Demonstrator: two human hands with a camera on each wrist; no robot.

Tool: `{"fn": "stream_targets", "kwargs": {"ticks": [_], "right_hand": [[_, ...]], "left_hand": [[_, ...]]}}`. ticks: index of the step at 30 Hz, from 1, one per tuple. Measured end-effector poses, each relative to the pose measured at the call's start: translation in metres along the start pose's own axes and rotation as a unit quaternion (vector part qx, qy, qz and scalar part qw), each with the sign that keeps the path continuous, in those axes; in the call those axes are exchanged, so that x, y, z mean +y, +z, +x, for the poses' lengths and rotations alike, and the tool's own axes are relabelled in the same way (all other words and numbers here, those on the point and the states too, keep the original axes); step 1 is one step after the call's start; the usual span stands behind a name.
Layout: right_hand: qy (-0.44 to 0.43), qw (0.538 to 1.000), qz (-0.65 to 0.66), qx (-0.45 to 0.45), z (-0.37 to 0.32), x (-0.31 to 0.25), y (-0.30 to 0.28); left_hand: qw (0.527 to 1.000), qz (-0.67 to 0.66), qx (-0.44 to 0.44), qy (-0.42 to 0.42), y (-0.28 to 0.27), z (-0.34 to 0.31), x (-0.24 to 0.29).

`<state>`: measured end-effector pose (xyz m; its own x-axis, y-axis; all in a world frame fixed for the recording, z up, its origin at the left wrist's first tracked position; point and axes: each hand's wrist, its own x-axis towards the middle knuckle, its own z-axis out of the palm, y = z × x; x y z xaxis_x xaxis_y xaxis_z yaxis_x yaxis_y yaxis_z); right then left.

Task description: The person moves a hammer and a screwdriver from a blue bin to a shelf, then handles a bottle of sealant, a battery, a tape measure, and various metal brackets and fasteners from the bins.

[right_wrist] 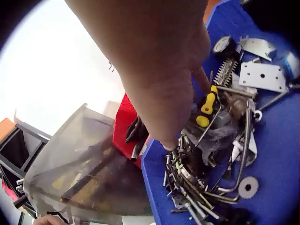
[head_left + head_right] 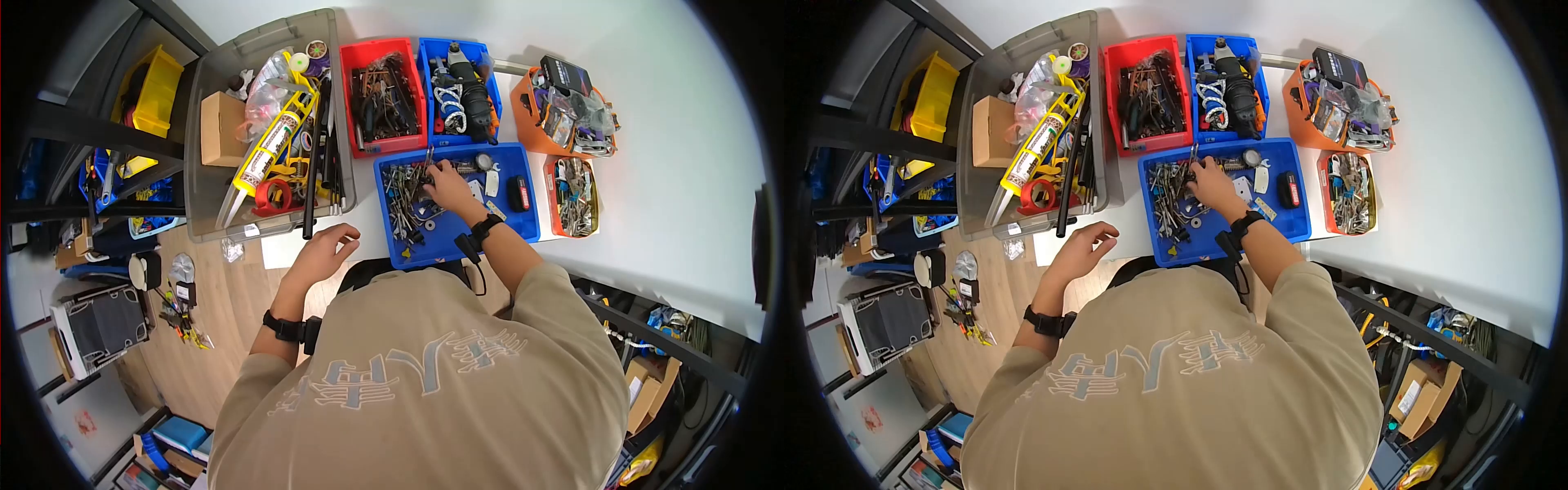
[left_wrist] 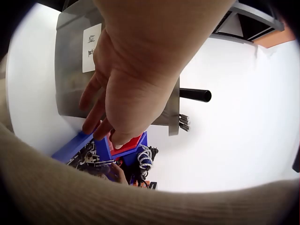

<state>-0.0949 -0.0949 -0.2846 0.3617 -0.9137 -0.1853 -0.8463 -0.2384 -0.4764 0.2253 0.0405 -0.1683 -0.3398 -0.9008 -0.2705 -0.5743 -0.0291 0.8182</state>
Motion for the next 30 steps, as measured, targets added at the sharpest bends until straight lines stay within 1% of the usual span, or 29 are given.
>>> {"fn": "stream_targets", "kwargs": {"ticks": [1, 2, 4, 5, 7, 8, 10, 11, 13, 14, 15, 16, 17, 18, 19, 21, 22, 23, 25, 26, 27, 28, 29, 30], "right_hand": [[0.033, 0.999, 0.013, -0.018, 0.000, -0.001, 0.000], [0.033, 0.999, 0.012, -0.017, -0.001, 0.000, 0.000], [0.034, 0.998, 0.054, 0.024, -0.003, 0.004, -0.002], [0.033, 0.998, 0.054, 0.024, -0.003, 0.007, -0.002], [0.051, 0.990, 0.111, 0.066, -0.002, 0.017, 0.001], [0.051, 0.991, 0.110, 0.065, -0.003, 0.021, 0.004], [0.115, 0.963, 0.210, 0.121, -0.006, 0.022, 0.002], [0.115, 0.964, 0.208, 0.122, -0.007, 0.023, 0.001], [0.113, 0.972, 0.175, 0.111, -0.006, 0.020, -0.002], [0.128, 0.983, 0.116, 0.070, -0.004, 0.015, -0.001], [0.130, 0.982, 0.113, 0.075, -0.002, 0.009, -0.001], [0.130, 0.990, 0.022, 0.043, -0.003, 0.002, 0.001], [0.130, 0.989, -0.070, 0.008, -0.005, -0.004, 0.003], [0.140, 0.988, -0.067, 0.011, -0.005, -0.010, 0.006], [0.143, 0.987, -0.069, 0.013, -0.001, -0.004, 0.012], [0.129, 0.989, -0.067, -0.003, 0.008, -0.002, 0.020], [0.108, 0.992, -0.055, 0.035, 0.003, 0.001, 0.017], [0.108, 0.992, -0.053, 0.035, -0.001, 0.005, 0.012], [0.194, 0.981, -0.031, 0.000, -0.010, 0.008, -0.014], [0.184, 0.983, -0.005, 0.026, -0.013, 0.027, -0.011], [0.185, 0.982, -0.005, 0.025, -0.018, 0.036, -0.016], [0.166, 0.984, 0.059, 0.025, -0.023, 0.043, -0.021], [0.147, 0.981, 0.123, 0.027, -0.026, 0.048, -0.025], [0.150, 0.975, 0.163, 0.012, -0.030, 0.051, -0.029]], "left_hand": [[1.000, 0.000, -0.001, 0.001, 0.000, 0.000, 0.001], [1.000, -0.005, 0.004, 0.004, 0.000, -0.001, 0.001], [1.000, -0.010, 0.011, 0.007, -0.001, -0.001, 0.003], [1.000, -0.015, 0.015, 0.007, 0.000, -0.002, 0.004], [1.000, -0.022, 0.020, 0.008, 0.003, -0.004, 0.002], [0.999, -0.026, 0.017, 0.012, 0.005, -0.004, -0.001], [0.999, -0.030, 0.015, 0.018, 0.008, -0.004, -0.002], [0.999, -0.031, 0.006, 0.017, 0.010, -0.004, -0.001], [0.999, -0.031, -0.003, 0.021, 0.012, -0.001, 0.000], [0.999, -0.028, -0.007, 0.027, 0.015, 0.001, 0.000], [0.999, -0.026, -0.011, 0.035, 0.016, 0.005, 0.001], [0.999, -0.027, -0.013, 0.041, 0.017, 0.008, 0.002], [0.999, -0.009, -0.022, 0.040, 0.017, 0.011, 0.005], [0.999, 0.009, -0.029, 0.038, 0.018, 0.014, 0.007], [0.999, 0.007, -0.031, 0.041, 0.018, 0.015, 0.012], [0.998, 0.022, -0.033, 0.049, 0.014, 0.016, 0.021], [0.998, 0.022, -0.034, 0.049, 0.014, 0.017, 0.020], [0.998, 0.011, -0.031, 0.057, 0.014, 0.017, 0.019], [0.998, -0.001, -0.027, 0.065, 0.013, 0.018, 0.017], [0.998, 0.001, -0.036, 0.059, 0.014, 0.018, 0.017], [0.997, 0.002, -0.045, 0.056, 0.015, 0.019, 0.017], [0.997, 0.001, -0.046, 0.056, 0.017, 0.022, 0.016], [0.996, 0.003, -0.071, 0.050, 0.020, 0.026, 0.013], [0.994, 0.006, -0.096, 0.044, 0.022, 0.030, 0.012]]}}
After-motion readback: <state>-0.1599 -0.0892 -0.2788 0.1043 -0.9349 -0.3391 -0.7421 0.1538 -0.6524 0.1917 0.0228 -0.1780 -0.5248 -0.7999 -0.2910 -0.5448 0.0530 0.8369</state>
